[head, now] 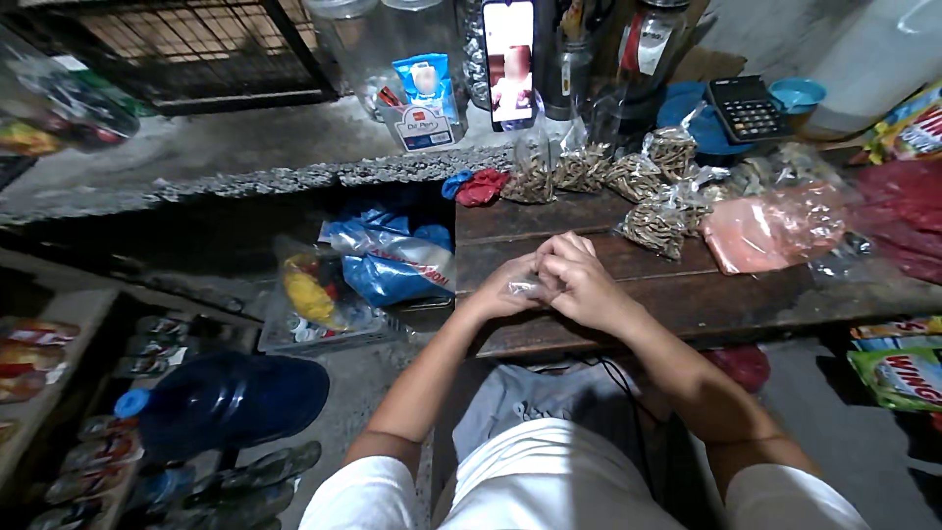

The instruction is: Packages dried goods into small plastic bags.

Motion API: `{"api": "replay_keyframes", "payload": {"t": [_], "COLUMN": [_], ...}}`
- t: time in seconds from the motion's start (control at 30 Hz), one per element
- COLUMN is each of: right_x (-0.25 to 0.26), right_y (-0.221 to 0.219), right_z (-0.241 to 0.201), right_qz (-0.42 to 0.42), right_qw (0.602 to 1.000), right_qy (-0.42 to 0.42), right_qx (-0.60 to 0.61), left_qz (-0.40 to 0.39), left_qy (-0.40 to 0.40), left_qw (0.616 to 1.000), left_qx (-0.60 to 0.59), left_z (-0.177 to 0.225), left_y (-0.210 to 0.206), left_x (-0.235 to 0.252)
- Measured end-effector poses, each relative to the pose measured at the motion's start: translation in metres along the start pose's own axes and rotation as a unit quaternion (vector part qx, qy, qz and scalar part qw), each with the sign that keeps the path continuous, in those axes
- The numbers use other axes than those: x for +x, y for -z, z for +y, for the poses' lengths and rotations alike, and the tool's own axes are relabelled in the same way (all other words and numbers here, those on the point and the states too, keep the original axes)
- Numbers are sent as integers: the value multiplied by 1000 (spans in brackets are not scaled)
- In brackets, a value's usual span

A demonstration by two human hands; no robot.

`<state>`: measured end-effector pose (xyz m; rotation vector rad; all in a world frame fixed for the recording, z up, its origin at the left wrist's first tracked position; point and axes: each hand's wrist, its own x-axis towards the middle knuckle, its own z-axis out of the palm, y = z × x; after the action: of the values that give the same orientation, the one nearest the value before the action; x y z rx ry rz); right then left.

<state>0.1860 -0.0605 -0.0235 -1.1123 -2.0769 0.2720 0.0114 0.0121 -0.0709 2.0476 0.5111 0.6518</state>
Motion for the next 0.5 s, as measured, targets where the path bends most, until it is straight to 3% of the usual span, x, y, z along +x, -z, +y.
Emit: {"api": "replay_keyframes", "payload": {"t": [0.13,0.2,0.3,0.37,0.5], "right_x": [-5,-9,-9,-5,2], "right_y": [6,13,14,10,-7], "right_z": [6,12,14,8,-3], "right_qz": [53,-2,-123,-156,-118], "right_qw": [994,991,983,980,993], "right_qy": [-17,-76,-130,-121,-24], "right_qx": [97,110,39,12,-23], "left_qz": [19,28,34,18,-75], "left_qy": [-72,-74,-74,-15,185], "left_qw": [997,997,997,997,968], "left_qx": [0,-14,17,75,149], "left_z": [-8,-10,-17,-9,34], "left_y": [-4,-6,-10,-12,-14], "left_x": [0,0,-1,-5,-2]}}
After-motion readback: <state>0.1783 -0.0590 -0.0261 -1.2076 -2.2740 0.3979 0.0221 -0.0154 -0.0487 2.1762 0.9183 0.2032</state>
